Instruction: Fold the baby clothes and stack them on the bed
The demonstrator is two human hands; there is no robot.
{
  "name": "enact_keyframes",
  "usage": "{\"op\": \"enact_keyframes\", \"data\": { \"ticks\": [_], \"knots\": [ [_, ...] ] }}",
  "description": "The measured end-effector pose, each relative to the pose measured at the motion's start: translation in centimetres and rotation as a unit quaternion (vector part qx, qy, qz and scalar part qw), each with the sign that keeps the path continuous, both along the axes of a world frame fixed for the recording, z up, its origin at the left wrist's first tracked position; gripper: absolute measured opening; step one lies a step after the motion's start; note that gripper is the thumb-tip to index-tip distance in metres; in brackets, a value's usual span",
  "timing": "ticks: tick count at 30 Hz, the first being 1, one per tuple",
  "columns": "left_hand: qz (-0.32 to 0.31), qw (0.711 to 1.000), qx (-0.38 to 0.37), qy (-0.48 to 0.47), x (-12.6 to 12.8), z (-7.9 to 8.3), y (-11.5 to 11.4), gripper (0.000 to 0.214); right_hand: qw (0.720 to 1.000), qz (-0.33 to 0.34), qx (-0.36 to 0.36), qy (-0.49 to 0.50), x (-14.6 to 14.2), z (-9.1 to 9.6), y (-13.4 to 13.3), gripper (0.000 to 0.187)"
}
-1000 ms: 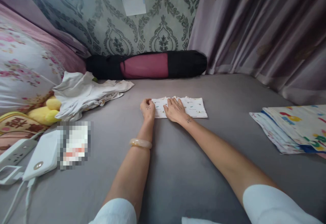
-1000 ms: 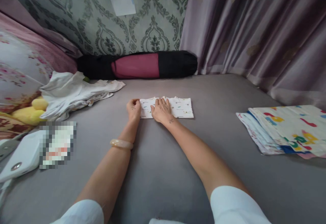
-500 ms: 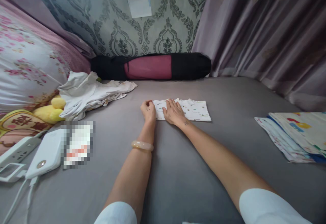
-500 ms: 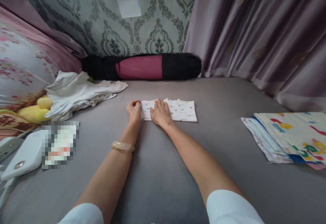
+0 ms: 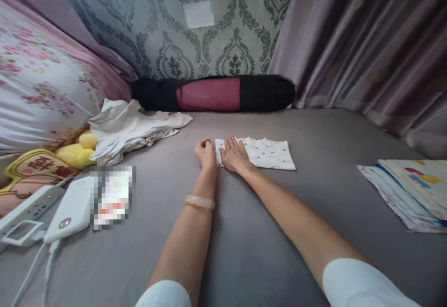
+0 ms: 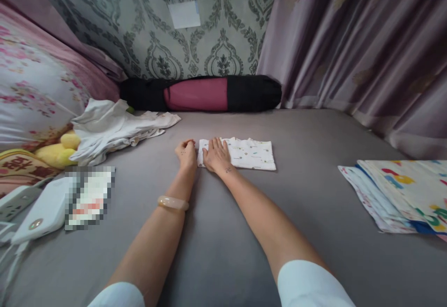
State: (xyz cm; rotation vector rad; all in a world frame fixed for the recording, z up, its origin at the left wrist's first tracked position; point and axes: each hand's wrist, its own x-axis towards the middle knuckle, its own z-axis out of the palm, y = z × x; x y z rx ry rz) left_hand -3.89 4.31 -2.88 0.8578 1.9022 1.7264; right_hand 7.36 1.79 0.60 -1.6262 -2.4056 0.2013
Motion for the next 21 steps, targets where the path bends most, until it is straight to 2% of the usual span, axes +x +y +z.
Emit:
{"op": "enact_keyframes", "data": {
  "ticks": [8, 15, 21],
  "knots": [
    [0.009, 0.998, -0.003, -0.056, 0.1, 0.8, -0.3, 0.029, 1.0, -0.005, -0.014, -0.008, 0.1, 0.4, -0.1, 0.06],
    [0.036, 0.974, 0.04, -0.222, 0.6, 2.7, -1.0, 0.017, 0.999, 0.038, 0.012, 0.012, -1.5, 0.7, -0.4, 0.057],
    [0.036, 0.965, 0.061, -0.251, 0.3, 2.5, -0.8, 0.011, 0.998, 0.06, -0.028, 0.004, -2.2, 0.7, -0.6, 0.058]
  ]
}}
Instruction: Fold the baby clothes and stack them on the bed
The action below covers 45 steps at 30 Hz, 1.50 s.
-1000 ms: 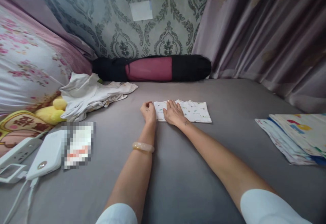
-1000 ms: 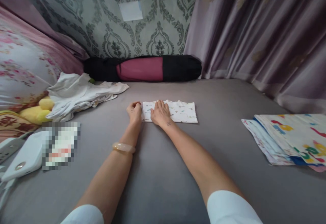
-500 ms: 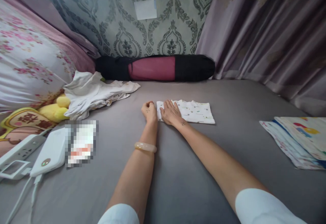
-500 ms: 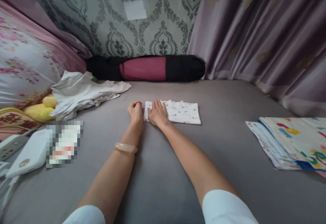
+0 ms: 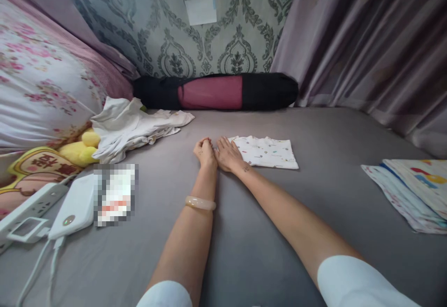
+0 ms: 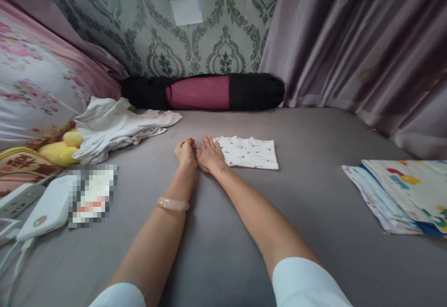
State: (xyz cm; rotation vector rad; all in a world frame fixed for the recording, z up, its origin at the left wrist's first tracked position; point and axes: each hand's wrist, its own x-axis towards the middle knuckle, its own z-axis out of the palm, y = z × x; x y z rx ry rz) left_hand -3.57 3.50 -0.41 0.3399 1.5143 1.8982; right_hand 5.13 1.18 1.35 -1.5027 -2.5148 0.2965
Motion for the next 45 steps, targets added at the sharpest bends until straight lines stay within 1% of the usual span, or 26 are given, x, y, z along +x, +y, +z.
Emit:
{"op": "enact_keyframes", "data": {
  "ticks": [7, 9, 12, 15, 18, 22, 25, 27, 29, 33, 36, 38, 41, 43, 45],
  "knots": [
    [-0.003, 1.0, -0.001, 0.03, 0.0, -0.4, 0.1, 0.014, 1.0, 0.007, -0.01, 0.026, 0.6, -0.1, 0.3, 0.057],
    [-0.011, 0.998, -0.011, 0.057, 0.0, -0.6, 0.2, 0.016, 1.0, 0.003, 0.008, 0.029, 1.2, -0.1, 0.1, 0.057],
    [-0.027, 0.992, -0.03, 0.121, 0.1, -1.0, 0.2, 0.019, 0.999, -0.016, 0.048, 0.02, 2.9, 0.0, -0.2, 0.056],
    [-0.058, 0.978, -0.04, 0.195, 0.2, -1.3, 0.1, 0.023, 0.997, -0.035, 0.071, 0.0, 4.7, -0.1, -0.4, 0.056],
    [-0.09, 0.959, -0.052, 0.263, 0.4, -1.3, -0.1, 0.024, 0.996, -0.033, 0.08, -0.015, 5.9, -0.3, -0.5, 0.055],
    [-0.11, 0.935, -0.068, 0.329, 0.5, -0.9, -0.6, 0.024, 0.996, -0.03, 0.076, -0.022, 6.2, -0.7, -0.7, 0.053],
    [-0.112, 0.916, -0.078, 0.377, 0.8, -0.6, -0.8, 0.024, 0.996, -0.032, 0.083, -0.019, 6.0, -0.8, -0.8, 0.053],
    [-0.109, 0.896, -0.073, 0.424, 1.1, -0.4, -1.0, 0.024, 0.996, -0.033, 0.085, -0.016, 6.0, -0.8, -0.7, 0.053],
    [-0.107, 0.866, -0.055, 0.485, 1.5, -0.3, -1.2, 0.023, 0.996, -0.03, 0.078, -0.013, 6.1, -0.8, -0.6, 0.052],
    [-0.116, 0.79, 0.002, 0.603, 2.4, -0.3, -1.6, 0.021, 0.998, -0.029, 0.05, 0.001, 6.8, -0.4, -0.6, 0.054],
    [-0.15, 0.732, 0.023, 0.664, 3.0, -0.1, -2.1, 0.021, 0.996, -0.065, 0.061, 0.011, 7.7, -0.1, -0.9, 0.055],
    [-0.185, 0.696, 0.02, 0.693, 3.4, 0.0, -2.4, 0.023, 0.993, -0.088, 0.072, 0.009, 8.2, 0.0, -1.2, 0.055],
    [-0.248, 0.647, 0.003, 0.721, 4.0, 0.2, -2.9, 0.025, 0.993, -0.101, 0.066, 0.0, 8.7, -0.3, -1.4, 0.056],
    [-0.278, 0.625, -0.024, 0.729, 4.4, 0.1, -3.2, 0.027, 0.993, -0.104, 0.063, -0.003, 8.8, -0.6, -1.4, 0.056],
    [-0.294, 0.614, -0.057, 0.73, 4.7, 0.0, -3.4, 0.032, 0.992, -0.109, 0.069, -0.003, 8.7, -0.8, -1.4, 0.056]
  ]
}}
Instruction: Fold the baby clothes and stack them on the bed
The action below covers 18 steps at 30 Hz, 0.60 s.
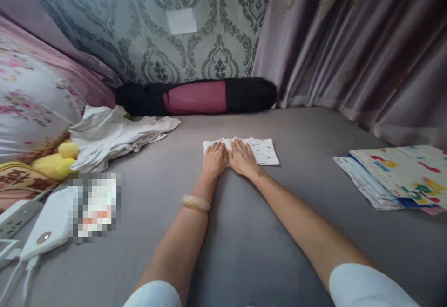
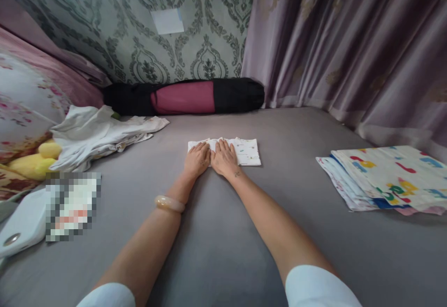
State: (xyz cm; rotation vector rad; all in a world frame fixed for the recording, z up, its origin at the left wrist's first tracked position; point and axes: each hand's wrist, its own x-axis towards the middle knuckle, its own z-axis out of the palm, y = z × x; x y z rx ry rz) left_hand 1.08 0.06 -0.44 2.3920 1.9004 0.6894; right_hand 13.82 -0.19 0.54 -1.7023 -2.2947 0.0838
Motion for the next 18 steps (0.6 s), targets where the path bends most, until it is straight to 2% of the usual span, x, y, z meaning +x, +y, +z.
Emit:
{"op": "enact_keyframes", "data": {
  "ticks": [9, 14, 18],
  "knots": [
    [0.017, 0.998, -0.044, 0.034, 0.4, 0.2, -0.3, 0.045, 0.999, -0.012, 0.022, 0.024, 0.0, -0.6, 0.2, 0.055],
    [0.019, 0.996, -0.056, 0.06, 0.7, 0.3, -0.3, 0.055, 0.996, -0.063, 0.054, 0.04, 0.5, -0.6, -0.1, 0.056],
    [0.023, 0.995, -0.067, 0.072, 0.7, 0.2, -0.1, 0.059, 0.994, -0.095, 0.043, 0.033, 1.2, -0.2, -0.3, 0.057]
  ]
}}
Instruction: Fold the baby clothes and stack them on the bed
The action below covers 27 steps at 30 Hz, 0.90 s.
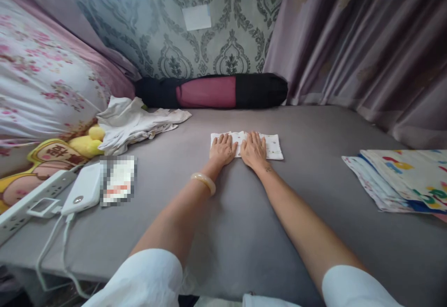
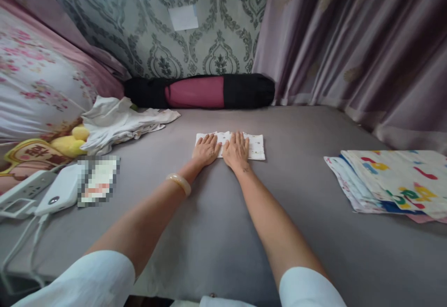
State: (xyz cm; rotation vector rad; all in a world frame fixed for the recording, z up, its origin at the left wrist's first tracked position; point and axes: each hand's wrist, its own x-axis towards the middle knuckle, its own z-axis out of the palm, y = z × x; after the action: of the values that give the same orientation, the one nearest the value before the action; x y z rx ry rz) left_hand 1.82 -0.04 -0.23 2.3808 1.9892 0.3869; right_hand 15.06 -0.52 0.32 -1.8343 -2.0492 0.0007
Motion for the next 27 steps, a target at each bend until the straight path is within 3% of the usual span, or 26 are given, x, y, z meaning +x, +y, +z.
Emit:
{"op": "enact_keyframes", "data": {
  "ticks": [7, 14, 21, 27],
  "knots": [
    [0.003, 1.0, -0.006, 0.008, 0.0, 0.0, 0.1, 0.06, 0.997, 0.001, -0.073, -0.004, 0.7, 0.3, 0.0, 0.06],
    [0.005, 1.0, -0.009, 0.01, 0.1, 0.3, 0.0, 0.059, 0.996, 0.012, -0.093, 0.001, 1.3, 0.5, 0.2, 0.06],
    [0.009, 1.0, -0.018, 0.008, 0.1, 0.2, 0.2, 0.061, 0.998, -0.046, -0.047, 0.0, 2.6, 0.3, 0.6, 0.062],
    [0.008, 1.0, -0.022, 0.009, 0.1, 0.1, 0.2, 0.061, 0.995, -0.054, -0.087, -0.011, 3.0, -0.3, 0.9, 0.064]
  ]
}}
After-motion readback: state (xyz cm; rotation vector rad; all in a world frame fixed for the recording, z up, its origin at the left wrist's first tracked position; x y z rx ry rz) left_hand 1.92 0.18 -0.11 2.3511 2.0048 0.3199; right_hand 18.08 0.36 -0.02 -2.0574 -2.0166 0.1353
